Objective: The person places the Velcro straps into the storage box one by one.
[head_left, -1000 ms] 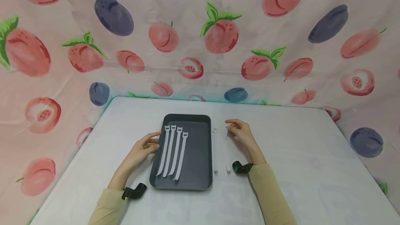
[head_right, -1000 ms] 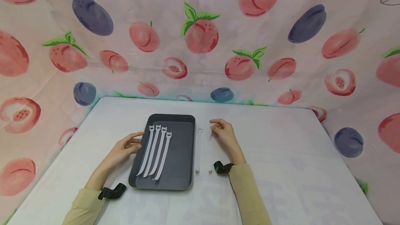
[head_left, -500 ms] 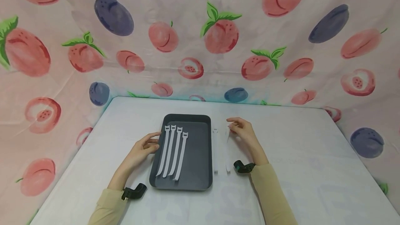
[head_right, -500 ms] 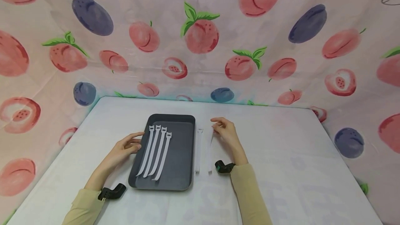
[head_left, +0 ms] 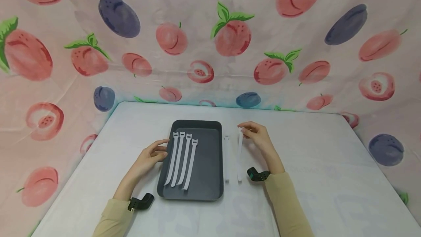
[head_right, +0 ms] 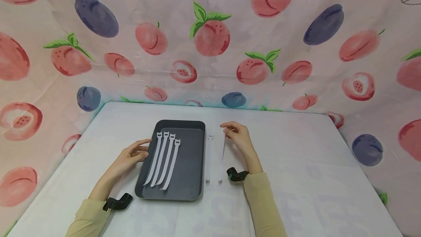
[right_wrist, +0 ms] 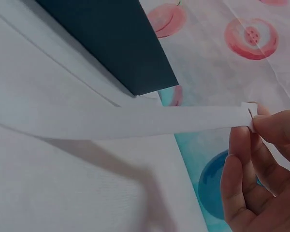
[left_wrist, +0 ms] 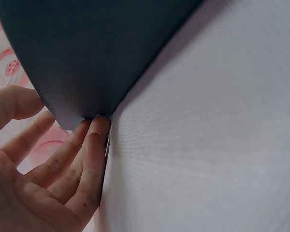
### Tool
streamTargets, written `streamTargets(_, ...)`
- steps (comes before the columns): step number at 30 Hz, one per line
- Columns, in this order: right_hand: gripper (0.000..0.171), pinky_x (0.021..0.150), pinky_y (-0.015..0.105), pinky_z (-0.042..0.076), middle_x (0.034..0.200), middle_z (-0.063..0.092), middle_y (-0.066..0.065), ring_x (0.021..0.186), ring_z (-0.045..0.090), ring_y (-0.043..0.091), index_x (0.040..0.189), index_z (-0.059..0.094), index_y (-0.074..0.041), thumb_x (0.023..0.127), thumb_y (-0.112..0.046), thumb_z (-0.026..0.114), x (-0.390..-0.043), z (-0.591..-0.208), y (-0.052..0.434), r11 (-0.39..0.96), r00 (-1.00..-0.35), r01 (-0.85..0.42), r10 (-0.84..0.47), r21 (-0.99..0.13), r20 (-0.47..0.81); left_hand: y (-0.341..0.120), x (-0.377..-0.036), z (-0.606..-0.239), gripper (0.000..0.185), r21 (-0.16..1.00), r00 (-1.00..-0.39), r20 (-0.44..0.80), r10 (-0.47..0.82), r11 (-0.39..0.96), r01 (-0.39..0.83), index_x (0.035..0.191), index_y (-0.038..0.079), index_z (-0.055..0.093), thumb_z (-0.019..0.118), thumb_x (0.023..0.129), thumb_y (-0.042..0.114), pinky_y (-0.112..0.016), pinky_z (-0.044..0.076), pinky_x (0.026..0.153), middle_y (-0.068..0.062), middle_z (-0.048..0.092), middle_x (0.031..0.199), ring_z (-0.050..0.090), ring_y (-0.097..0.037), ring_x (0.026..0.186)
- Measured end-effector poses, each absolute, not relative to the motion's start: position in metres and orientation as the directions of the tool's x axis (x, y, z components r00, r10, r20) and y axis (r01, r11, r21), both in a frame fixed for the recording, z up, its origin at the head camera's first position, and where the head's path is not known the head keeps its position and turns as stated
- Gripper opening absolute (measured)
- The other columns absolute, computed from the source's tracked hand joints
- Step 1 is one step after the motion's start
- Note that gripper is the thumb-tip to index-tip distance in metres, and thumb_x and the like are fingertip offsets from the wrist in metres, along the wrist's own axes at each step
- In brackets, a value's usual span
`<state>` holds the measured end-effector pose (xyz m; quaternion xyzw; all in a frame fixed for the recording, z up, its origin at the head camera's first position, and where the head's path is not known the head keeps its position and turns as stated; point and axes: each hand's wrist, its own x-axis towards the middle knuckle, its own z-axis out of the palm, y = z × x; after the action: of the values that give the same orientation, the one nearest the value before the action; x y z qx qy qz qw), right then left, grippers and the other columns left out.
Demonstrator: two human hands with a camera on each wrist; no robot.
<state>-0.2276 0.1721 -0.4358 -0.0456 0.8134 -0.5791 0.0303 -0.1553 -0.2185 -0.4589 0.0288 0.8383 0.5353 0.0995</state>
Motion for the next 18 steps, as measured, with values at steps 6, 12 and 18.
streamTargets(6,0.025,0.079,0.033,0.054,0.106,0.062,0.03,0.087,0.065,0.03,0.117,0.065,0.0,0.096,-0.01,0.056,-0.226,-0.429,0.171,0.325,-0.993,-0.039,-0.12,-0.945,0.0,-0.219,-0.156,-0.46,0.05,0.905,-0.979,-0.13,0.159,0.422,-0.051,0.143,0.019,0.044,0.058,0.096,0.021,-0.046,0.051,0.094,-0.024,0.054,0.134,0.061,-0.033,0.114)
streamTargets(12,0.023,0.081,0.039,0.055,0.104,0.064,0.025,0.082,0.065,0.02,0.114,0.068,-0.004,0.095,-0.012,0.058,-0.221,-0.422,0.17,0.325,-0.991,-0.085,-0.128,-0.942,0.046,-0.219,-0.156,-0.461,0.049,0.909,-0.98,-0.119,0.162,0.416,-0.042,0.143,0.018,0.045,0.059,0.095,0.02,-0.042,0.052,0.092,-0.024,0.055,0.132,0.062,-0.033,0.113)
streamTargets(18,0.023,0.077,0.032,0.054,0.102,0.064,0.025,0.082,0.063,0.023,0.115,0.067,-0.004,0.095,-0.011,0.058,-0.22,-0.418,0.169,0.325,-0.986,-0.115,-0.151,-0.939,0.069,-0.219,-0.157,-0.461,0.049,0.901,-0.98,-0.121,0.158,0.432,-0.042,0.143,0.02,0.045,0.059,0.095,0.02,-0.044,0.052,0.093,-0.024,0.055,0.131,0.062,-0.033,0.113)
